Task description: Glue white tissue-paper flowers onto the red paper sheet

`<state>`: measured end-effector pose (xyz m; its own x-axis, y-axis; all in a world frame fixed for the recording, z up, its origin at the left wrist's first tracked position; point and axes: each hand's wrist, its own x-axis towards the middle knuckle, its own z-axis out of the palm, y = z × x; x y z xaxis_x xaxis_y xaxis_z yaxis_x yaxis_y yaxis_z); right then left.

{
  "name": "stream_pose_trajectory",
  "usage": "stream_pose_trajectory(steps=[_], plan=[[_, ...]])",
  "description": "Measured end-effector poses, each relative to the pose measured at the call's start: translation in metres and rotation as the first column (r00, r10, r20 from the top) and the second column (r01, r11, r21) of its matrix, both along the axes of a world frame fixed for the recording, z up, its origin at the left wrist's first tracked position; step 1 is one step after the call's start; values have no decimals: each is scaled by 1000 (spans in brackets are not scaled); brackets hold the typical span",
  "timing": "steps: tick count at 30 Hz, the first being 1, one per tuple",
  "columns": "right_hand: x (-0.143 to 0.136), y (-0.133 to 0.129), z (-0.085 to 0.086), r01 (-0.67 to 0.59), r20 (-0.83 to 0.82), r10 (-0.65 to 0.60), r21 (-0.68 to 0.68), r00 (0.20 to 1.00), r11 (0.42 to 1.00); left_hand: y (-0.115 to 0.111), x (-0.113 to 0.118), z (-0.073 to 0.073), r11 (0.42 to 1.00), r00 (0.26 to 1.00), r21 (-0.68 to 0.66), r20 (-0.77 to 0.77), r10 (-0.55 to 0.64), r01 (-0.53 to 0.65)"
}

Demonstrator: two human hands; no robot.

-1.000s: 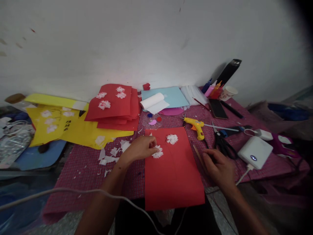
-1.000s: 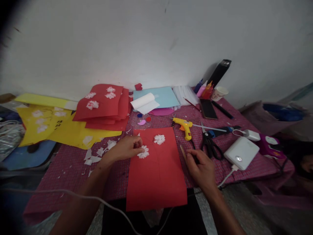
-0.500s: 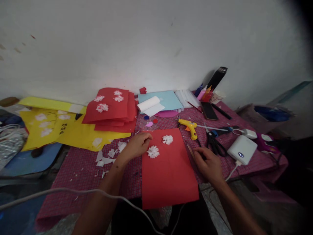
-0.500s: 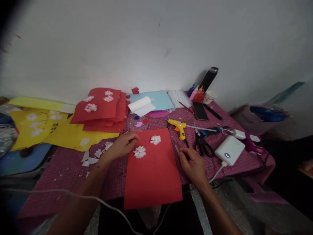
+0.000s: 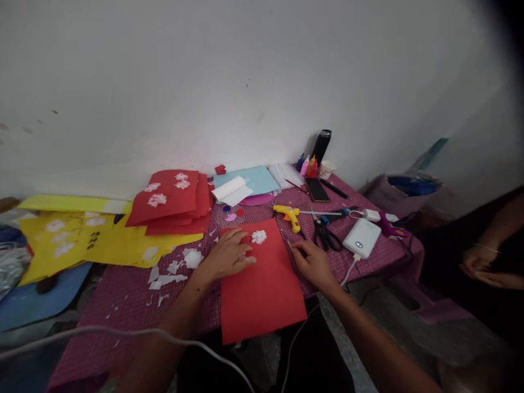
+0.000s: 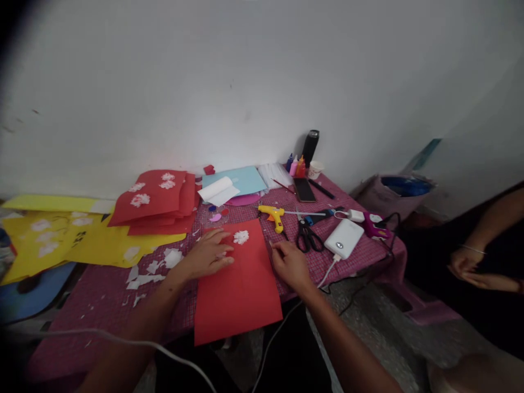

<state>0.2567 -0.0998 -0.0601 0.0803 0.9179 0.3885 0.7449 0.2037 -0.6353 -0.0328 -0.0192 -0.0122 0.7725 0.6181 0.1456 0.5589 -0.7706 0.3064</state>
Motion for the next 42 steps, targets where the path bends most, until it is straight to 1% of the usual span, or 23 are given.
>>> stream_pose_trajectory(steps=[4, 8, 10, 13, 17, 21, 23, 25, 28, 32, 37, 42], plan=[[2, 1, -3, -3, 13, 3, 6, 1000, 1000, -5, 8, 6, 999, 999, 34, -4, -37, 37], [3, 1, -4, -16, 40, 15, 19, 999, 1000, -3, 10, 2, 997, 1000, 68, -12, -18, 18], [3, 0, -3, -19, 46, 18, 20, 999, 1000, 0, 11, -2, 995, 999, 102, -29, 22, -19], [3, -1, -2, -33, 41, 32, 11, 999, 999, 3, 15, -7, 983, 989, 147, -86, 122, -109], [4, -1, -2, -50, 35, 49, 10, 998, 999, 0, 27, -10, 964, 950, 187, -213, 227, -189], [5, -2, -3, -64, 37, 64, 4, 997, 998, -4, 41, -13, 940, 912, 222, -263, 314, -260], [6, -2, -4, -66, 39, 66, -3, 997, 998, -4, 45, -14, 934, 911, 213, -239, 336, -288], [6, -3, -3, -63, 42, 64, -10, 997, 998, -2, 46, -15, 927, 914, 168, -180, 365, -337], [6, -3, -3, -60, 43, 60, -15, 997, 998, 5, 42, -15, 909, 905, 112, -101, 413, -402], [5, -4, -1, -63, 51, 64, -21, 997, 998, 13, 35, -13, 892, 893, 69, -24, 449, -446], [5, -4, 0, -59, 62, 61, -30, 996, 998, 16, 29, -6, 880, 875, -29, 100, 474, -474], [5, -3, -3, -67, 58, 68, -23, 996, 997, 22, 27, -3, 876, 858, -90, 176, 483, -474]])
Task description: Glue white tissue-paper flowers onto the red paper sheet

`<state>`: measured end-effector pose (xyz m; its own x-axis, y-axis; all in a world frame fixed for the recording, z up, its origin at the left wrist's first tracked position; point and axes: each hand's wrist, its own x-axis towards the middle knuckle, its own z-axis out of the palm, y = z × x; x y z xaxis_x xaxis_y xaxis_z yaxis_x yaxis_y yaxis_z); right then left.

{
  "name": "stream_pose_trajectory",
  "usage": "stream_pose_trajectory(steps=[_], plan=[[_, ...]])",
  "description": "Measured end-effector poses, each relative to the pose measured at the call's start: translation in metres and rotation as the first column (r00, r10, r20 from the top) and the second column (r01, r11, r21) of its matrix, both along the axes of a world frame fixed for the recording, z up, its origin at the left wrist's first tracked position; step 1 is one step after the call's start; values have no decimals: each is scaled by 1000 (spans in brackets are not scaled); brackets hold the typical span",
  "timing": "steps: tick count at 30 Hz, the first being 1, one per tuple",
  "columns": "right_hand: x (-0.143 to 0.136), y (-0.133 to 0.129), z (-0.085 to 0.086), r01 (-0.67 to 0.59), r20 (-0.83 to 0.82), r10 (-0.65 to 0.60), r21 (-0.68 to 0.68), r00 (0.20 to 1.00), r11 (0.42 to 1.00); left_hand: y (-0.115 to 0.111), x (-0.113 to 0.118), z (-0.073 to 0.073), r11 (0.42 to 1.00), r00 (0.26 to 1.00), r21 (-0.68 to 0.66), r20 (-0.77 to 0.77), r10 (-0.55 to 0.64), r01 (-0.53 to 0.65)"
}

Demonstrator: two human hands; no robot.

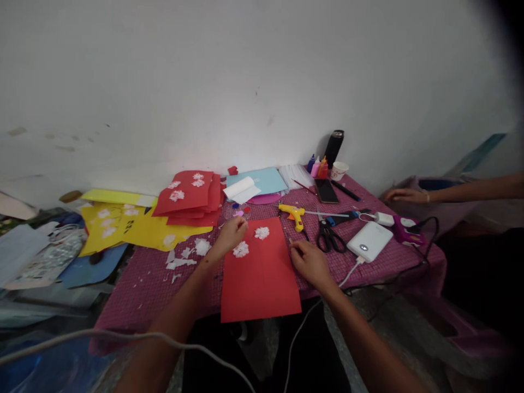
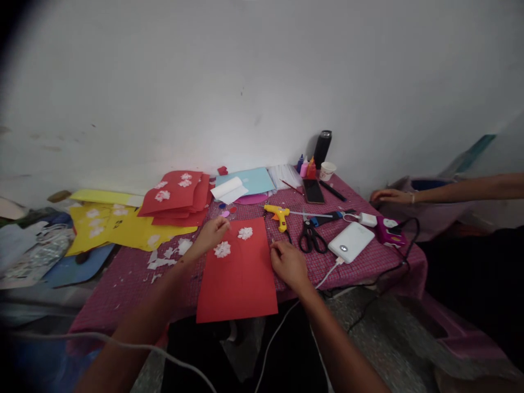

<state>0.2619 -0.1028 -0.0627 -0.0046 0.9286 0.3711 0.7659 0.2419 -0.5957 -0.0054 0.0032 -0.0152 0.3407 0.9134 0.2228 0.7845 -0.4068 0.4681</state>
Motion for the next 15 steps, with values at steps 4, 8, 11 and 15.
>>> stream_pose_trajectory(steps=[4, 8, 11, 15], plan=[[0, 0, 1, -5, 6, 5, -11, 1000, 1000, 2, 3, -1, 1000, 1000, 5, -2, -17, 17], [0, -1, 3, -9, 9, 9, -12, 1000, 1000, -4, 5, 3, 1000, 999, 11, -32, -10, 10], [0, -1, 4, -7, 9, 8, -18, 1000, 1000, -11, 9, 4, 998, 972, -24, -229, -54, 49], [0, -2, 2, 1, 4, -1, -4, 1000, 1000, -19, 18, -3, 999, 903, -34, -427, -45, 34]])
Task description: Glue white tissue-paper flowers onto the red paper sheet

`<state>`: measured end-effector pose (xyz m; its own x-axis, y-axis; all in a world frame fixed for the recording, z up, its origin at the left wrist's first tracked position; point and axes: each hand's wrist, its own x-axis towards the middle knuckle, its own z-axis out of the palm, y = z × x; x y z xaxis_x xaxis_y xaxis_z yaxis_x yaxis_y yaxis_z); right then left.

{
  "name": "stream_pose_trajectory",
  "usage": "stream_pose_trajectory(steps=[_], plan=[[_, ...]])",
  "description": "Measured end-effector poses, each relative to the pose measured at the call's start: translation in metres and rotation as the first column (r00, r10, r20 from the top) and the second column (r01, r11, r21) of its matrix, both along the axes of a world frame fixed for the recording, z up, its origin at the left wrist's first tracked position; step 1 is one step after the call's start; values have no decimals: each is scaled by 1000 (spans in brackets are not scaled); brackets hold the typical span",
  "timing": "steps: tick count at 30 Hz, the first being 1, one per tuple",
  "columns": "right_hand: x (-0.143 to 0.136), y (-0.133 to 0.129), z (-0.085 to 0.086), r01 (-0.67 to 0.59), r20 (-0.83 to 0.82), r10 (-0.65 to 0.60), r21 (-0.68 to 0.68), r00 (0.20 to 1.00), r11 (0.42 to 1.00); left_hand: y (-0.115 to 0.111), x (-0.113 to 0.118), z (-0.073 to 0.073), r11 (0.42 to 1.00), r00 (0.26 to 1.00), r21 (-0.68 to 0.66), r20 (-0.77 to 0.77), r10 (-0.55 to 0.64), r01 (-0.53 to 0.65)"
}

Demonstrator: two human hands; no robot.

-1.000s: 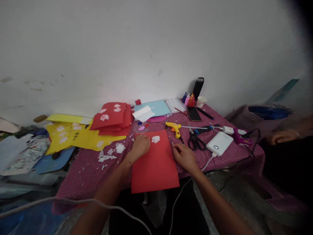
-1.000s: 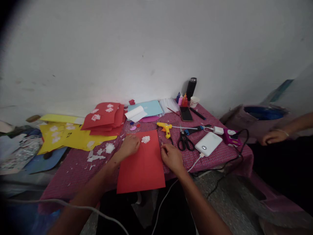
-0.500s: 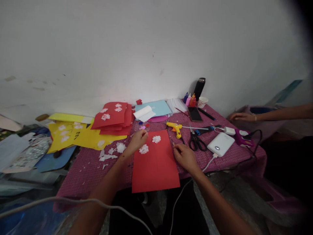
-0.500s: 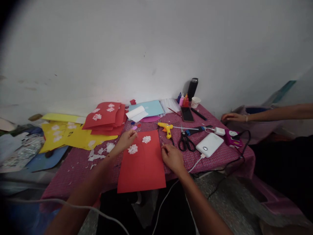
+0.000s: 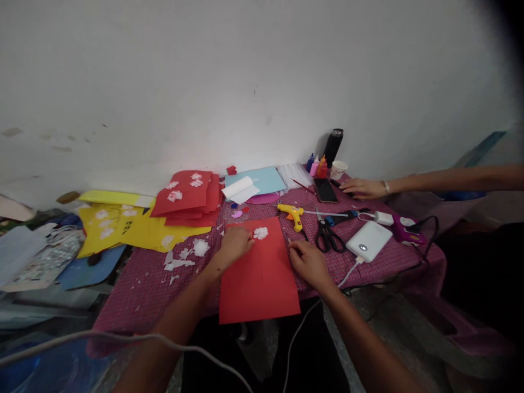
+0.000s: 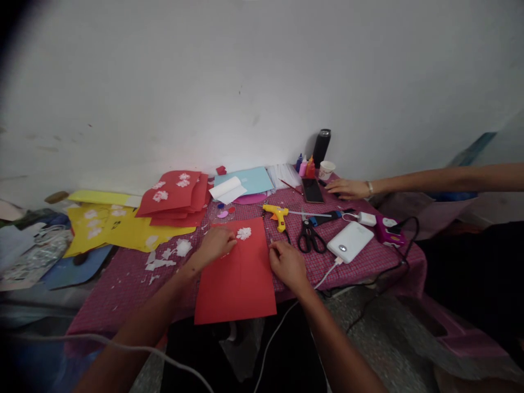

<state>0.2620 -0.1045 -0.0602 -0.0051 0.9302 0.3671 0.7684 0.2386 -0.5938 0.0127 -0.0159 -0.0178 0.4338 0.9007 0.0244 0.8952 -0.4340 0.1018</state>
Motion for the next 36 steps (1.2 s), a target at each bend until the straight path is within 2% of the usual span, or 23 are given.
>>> stream_pose_trajectory(steps=[5, 8, 17, 24, 26, 29, 31, 36], plan=[[0, -1, 1, -10, 1, 10, 9, 1000, 1000, -4, 10, -11, 1000, 1000, 21, -4, 4, -4], [0, -1, 2, -2, -3, 2, 11, 1000, 1000, -4, 9, -12, 1000, 1000, 26, 31, 2, -3], [0, -1, 1, -17, -14, 17, 14, 1000, 1000, 4, -11, 1, 995, 960, 27, 266, 90, -101], [1, 0, 0, -24, -18, 24, 8, 1000, 1000, 9, -12, 7, 994, 912, -13, 398, 104, -107], [0, 0, 1, -23, -17, 23, 7, 1000, 1000, 9, -11, 8, 996, 927, -24, 364, 93, -90], [0, -1, 2, -20, -17, 21, 5, 1000, 1000, 4, -8, 7, 999, 986, -35, 162, 30, -25], [0, -1, 2, -15, -18, 15, 9, 1000, 1000, 0, -3, 4, 999, 998, -33, 68, 10, -8], [0, -2, 2, -28, -15, 28, 11, 1000, 1000, -8, 10, -3, 1000, 1000, 4, -10, 30, -30]])
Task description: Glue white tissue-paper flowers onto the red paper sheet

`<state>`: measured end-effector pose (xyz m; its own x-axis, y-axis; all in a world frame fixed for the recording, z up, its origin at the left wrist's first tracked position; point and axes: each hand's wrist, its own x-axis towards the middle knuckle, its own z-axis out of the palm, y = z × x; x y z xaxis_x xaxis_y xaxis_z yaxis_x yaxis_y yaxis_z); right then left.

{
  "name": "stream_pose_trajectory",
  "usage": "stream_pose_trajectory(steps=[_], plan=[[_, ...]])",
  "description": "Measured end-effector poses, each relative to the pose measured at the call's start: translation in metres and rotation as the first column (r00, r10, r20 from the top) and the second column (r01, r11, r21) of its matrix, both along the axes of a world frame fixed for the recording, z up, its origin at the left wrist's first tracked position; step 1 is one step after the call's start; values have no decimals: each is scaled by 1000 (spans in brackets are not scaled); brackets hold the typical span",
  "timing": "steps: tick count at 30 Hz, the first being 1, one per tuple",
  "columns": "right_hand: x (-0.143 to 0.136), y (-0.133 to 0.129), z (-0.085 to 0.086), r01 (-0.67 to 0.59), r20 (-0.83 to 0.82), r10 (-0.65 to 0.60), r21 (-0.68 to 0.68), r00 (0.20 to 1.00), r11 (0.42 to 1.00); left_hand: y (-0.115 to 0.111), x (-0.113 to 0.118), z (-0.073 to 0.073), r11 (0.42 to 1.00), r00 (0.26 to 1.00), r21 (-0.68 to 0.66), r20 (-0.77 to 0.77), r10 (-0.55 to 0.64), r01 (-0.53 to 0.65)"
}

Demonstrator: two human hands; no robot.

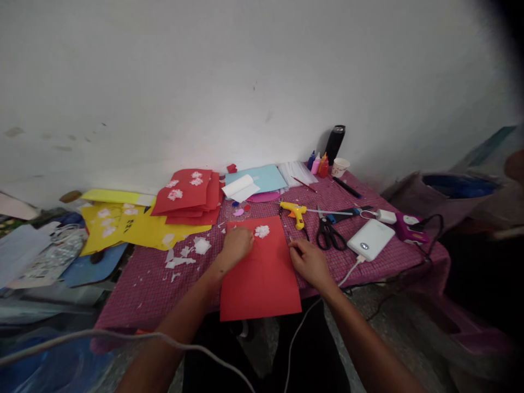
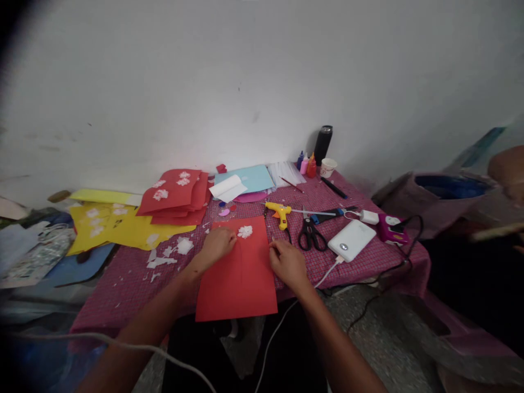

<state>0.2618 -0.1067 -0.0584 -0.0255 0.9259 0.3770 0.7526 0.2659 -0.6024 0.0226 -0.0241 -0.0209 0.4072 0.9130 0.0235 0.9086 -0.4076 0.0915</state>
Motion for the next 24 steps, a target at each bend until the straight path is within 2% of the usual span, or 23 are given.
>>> stream_pose_trajectory(steps=[6, 11, 19, 24], plan=[[1, 0, -1, 7, 1, -7, 2, 1000, 1000, -4, 7, -4, 1000, 999, 11, -27, -17, 17], [1, 1, -1, 3, -11, -2, 10, 1000, 1000, 3, -2, 1, 1000, 1000, 6, 23, -22, 22], [1, 1, -2, 5, -10, -5, 10, 1000, 1000, 10, -17, 18, 999, 972, 32, 236, 15, -23], [1, 0, -2, 1, 7, -1, 2, 1000, 1000, 5, -29, 23, 999, 868, 14, 495, 34, -47]])
